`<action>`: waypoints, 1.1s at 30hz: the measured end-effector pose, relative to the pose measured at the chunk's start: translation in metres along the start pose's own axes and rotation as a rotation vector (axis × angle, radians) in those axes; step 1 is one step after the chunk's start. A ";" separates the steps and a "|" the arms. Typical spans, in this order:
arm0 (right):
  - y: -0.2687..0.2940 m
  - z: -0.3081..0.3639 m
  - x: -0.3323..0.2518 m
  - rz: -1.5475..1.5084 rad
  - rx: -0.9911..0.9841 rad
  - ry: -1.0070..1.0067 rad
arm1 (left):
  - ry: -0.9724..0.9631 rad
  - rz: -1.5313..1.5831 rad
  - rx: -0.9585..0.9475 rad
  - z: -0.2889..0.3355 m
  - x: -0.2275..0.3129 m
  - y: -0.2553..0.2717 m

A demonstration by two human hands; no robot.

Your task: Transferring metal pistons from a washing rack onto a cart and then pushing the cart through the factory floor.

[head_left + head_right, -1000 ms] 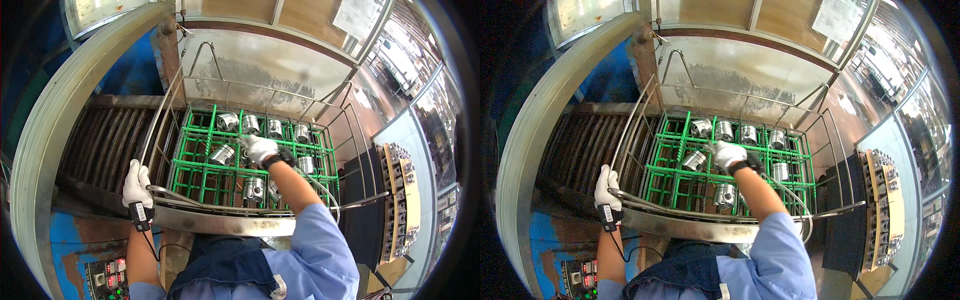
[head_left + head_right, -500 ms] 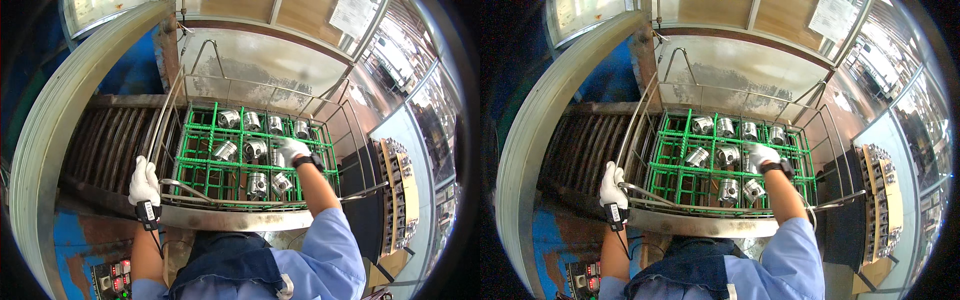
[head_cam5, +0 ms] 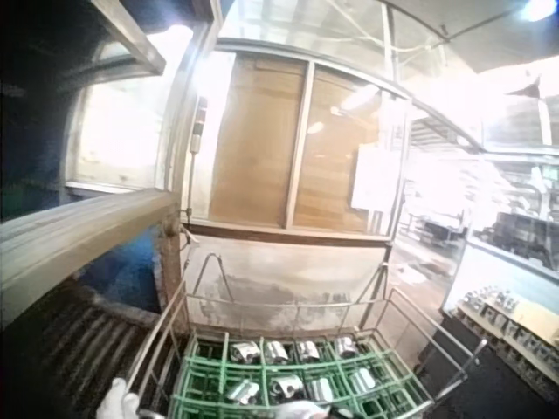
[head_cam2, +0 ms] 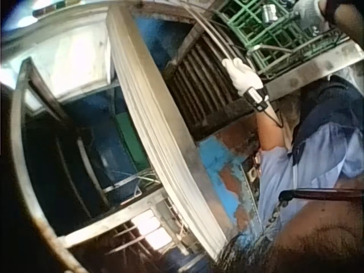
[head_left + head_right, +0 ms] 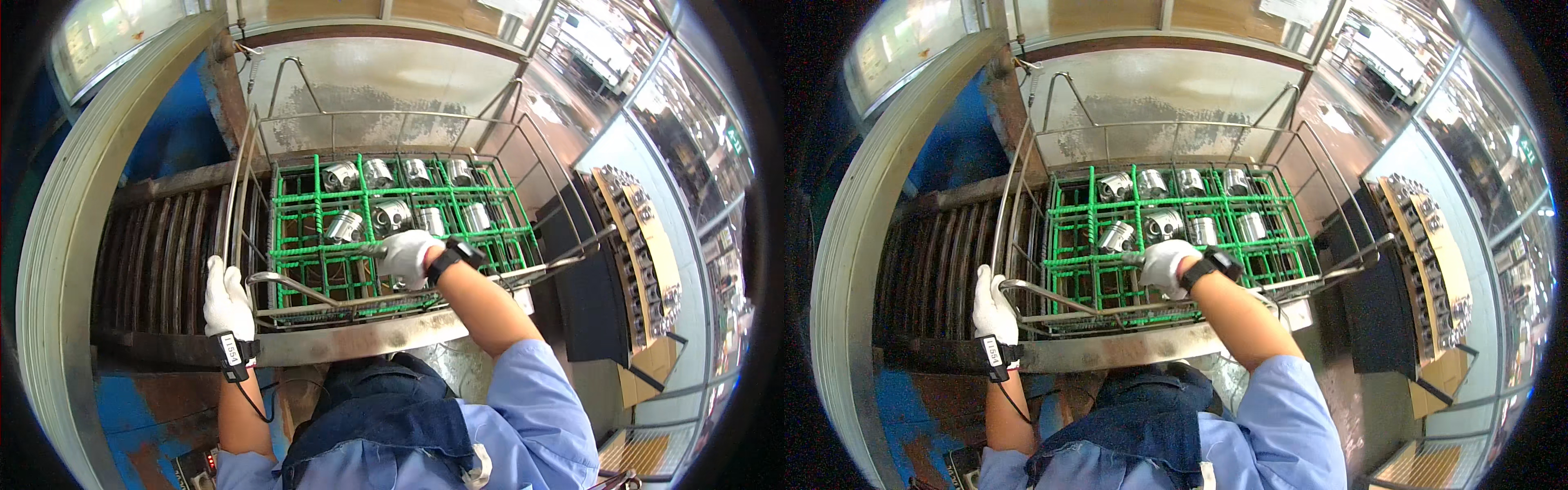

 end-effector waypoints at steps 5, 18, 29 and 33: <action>0.041 0.089 0.067 -0.051 -0.098 -0.522 | -0.062 0.129 0.061 0.005 0.004 0.002; -0.153 0.182 0.000 -0.623 0.384 -0.452 | 0.335 0.481 -0.075 -0.001 0.012 0.000; -0.233 0.257 0.074 -1.094 0.565 -0.646 | 0.608 1.058 0.076 -0.018 -0.010 -0.006; -0.185 0.216 0.077 -1.029 0.475 -0.785 | 0.362 0.553 0.036 -0.012 -0.020 0.006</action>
Point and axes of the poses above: each hand's wrist, its own z-axis away from the middle knuckle, its own y-axis out of the back of the hand, x = y × z, the point moved 1 cm from there along -z, towards the middle knuckle, and after that the axes turned 1 degree about -z, right-handed, at the moved point
